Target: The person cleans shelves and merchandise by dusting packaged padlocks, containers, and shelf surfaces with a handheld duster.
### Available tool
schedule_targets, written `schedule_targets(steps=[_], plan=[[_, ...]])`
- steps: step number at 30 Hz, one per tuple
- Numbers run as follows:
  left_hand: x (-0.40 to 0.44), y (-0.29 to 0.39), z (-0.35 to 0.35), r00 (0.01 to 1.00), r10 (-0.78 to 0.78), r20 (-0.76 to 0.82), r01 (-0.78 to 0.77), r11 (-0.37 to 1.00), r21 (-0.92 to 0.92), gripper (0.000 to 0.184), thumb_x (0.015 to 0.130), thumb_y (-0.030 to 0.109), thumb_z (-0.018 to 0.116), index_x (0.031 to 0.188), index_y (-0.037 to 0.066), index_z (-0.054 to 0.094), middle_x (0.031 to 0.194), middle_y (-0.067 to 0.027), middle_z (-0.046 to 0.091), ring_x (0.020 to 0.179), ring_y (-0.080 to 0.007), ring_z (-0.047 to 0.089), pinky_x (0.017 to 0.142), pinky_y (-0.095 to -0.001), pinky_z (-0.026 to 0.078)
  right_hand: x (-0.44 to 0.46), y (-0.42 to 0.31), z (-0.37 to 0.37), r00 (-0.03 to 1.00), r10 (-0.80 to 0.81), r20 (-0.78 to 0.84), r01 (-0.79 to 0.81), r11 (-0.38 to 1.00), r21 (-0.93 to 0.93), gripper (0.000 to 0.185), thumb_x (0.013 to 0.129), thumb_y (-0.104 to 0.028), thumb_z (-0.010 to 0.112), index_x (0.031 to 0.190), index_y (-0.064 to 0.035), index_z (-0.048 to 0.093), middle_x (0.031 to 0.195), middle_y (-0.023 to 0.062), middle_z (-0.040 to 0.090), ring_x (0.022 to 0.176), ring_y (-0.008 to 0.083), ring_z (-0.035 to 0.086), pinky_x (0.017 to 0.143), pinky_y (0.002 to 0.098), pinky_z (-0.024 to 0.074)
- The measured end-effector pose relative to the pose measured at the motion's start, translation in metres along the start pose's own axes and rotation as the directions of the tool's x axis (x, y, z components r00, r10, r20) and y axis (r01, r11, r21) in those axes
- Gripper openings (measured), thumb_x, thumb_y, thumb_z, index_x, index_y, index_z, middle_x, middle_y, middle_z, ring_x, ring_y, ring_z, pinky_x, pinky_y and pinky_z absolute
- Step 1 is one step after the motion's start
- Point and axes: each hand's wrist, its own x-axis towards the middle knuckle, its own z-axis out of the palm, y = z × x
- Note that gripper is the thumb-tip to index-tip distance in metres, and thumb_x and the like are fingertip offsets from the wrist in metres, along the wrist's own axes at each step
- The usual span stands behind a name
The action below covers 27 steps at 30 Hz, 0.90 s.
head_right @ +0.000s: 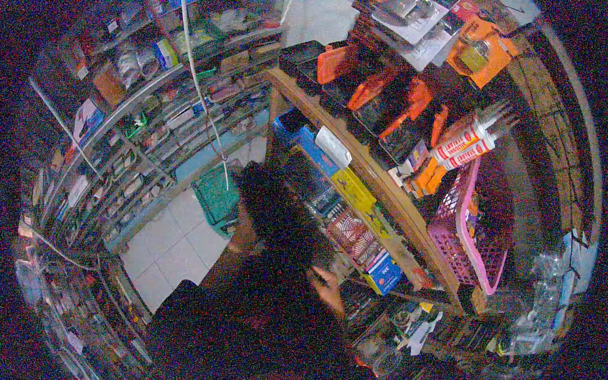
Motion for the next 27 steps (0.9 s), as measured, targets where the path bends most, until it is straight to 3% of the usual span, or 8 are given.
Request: schedule_targets(steps=[3, 6, 9, 12, 15, 18, 24, 27], plan=[[0.000, -0.001, -0.005, 1.000, 0.009, -0.012, -0.010, 1.000, -0.026, 0.065, 0.094, 0.055, 0.025, 0.131, 0.005, 0.047, 0.119, -0.0140, 0.058, 0.106, -0.0288, 0.058, 0.093, -0.0440, 0.047, -0.002, 0.016, 0.000, 1.000, -0.001, 0.016, 0.002, 0.998, -0.061, 0.035, 0.085, -0.024, 0.070, 0.114, -0.0048, 0.065, 0.118, 0.0132, 0.060, 0.114, 0.0237, 0.053, 0.102, 0.0342, 0.0367], [-0.002, -0.001, -0.009, 1.000, 0.015, -0.015, -0.015, 0.999, -0.043, 0.065, 0.094, 0.055, 0.025, 0.130, 0.005, 0.047, 0.119, -0.0141, 0.058, 0.105, -0.0289, 0.058, 0.092, -0.0440, 0.047, 0.002, 0.013, -0.001, 0.988, 0.141, 0.065, -0.146, 0.985, 0.093, 0.039, 0.084, -0.024, 0.071, 0.117, -0.0055, 0.062, 0.122, 0.0130, 0.056, 0.117, 0.0241, 0.050, 0.103, 0.0339, 0.0352], [-0.002, 0.000, -0.010, 1.000, 0.016, -0.012, -0.017, 0.999, -0.046, 0.065, 0.094, 0.054, 0.025, 0.129, 0.005, 0.047, 0.118, -0.0141, 0.058, 0.105, -0.0291, 0.058, 0.092, -0.0441, 0.047, 0.005, 0.042, -0.005, 0.982, 0.057, 0.178, -0.064, 0.997, 0.034, 0.044, 0.083, -0.024, 0.072, 0.121, -0.0062, 0.060, 0.124, 0.0129, 0.053, 0.118, 0.0247, 0.049, 0.103, 0.0334, 0.0352], [-0.004, 0.002, -0.008, 1.000, 0.015, -0.004, -0.015, 0.999, -0.042, 0.065, 0.094, 0.054, 0.026, 0.129, 0.004, 0.048, 0.118, -0.0142, 0.059, 0.104, -0.0293, 0.059, 0.092, -0.0441, 0.048, 0.004, 0.053, -0.001, 0.978, -0.005, 0.207, -0.018, 0.994, 0.112, 0.047, 0.081, -0.024, 0.074, 0.122, -0.0064, 0.058, 0.124, 0.0126, 0.052, 0.119, 0.0242, 0.048, 0.103, 0.0330, 0.0357], [-0.005, 0.003, -0.008, 1.000, 0.009, 0.005, -0.009, 0.999, -0.043, 0.064, 0.094, 0.054, 0.026, 0.128, 0.004, 0.048, 0.117, -0.0143, 0.059, 0.103, -0.0294, 0.059, 0.092, -0.0442, 0.048, -0.008, 0.001, 0.004, 0.997, -0.009, 0.078, 0.015, 0.996, -0.084, 0.048, 0.080, -0.024, 0.076, 0.121, -0.0064, 0.058, 0.122, 0.0124, 0.053, 0.118, 0.0233, 0.048, 0.102, 0.0322, 0.0363], [-0.006, 0.003, -0.005, 1.000, 0.008, 0.012, -0.007, 0.999, -0.048, 0.064, 0.094, 0.053, 0.026, 0.128, 0.004, 0.049, 0.116, -0.0144, 0.059, 0.103, -0.0296, 0.060, 0.092, -0.0442, 0.048, -0.002, 0.009, 0.005, 0.987, -0.103, 0.125, 0.112, 0.992, -0.065, 0.045, 0.083, -0.022, 0.073, 0.119, 0.0005, 0.060, 0.123, 0.0152, 0.053, 0.117, 0.0211, 0.048, 0.100, 0.0302, 0.0344], [-0.011, 0.001, -0.006, 1.000, 0.002, 0.004, -0.002, 0.998, -0.065, 0.064, 0.094, 0.052, 0.026, 0.127, 0.003, 0.050, 0.115, -0.0146, 0.060, 0.102, -0.0299, 0.060, 0.091, -0.0443, 0.048, -0.017, -0.005, 0.013, 0.995, -0.093, 0.030, 0.092, 0.995, 0.027, 0.043, 0.083, -0.021, 0.072, 0.119, -0.0015, 0.060, 0.121, 0.0122, 0.055, 0.113, 0.0200, 0.050, 0.100, 0.0297, 0.0352], [-0.015, 0.000, -0.011, 1.000, 0.008, -0.013, -0.009, 0.997, -0.083, 0.064, 0.094, 0.052, 0.027, 0.126, 0.002, 0.050, 0.115, -0.0147, 0.061, 0.101, -0.0301, 0.061, 0.091, -0.0444, 0.048, -0.014, 0.023, 0.013, 0.996, -0.034, 0.085, 0.025, 0.994, 0.108, 0.042, 0.083, -0.020, 0.072, 0.119, -0.0013, 0.060, 0.119, 0.0104, 0.056, 0.111, 0.0190, 0.052, 0.098, 0.0290, 0.0363]])
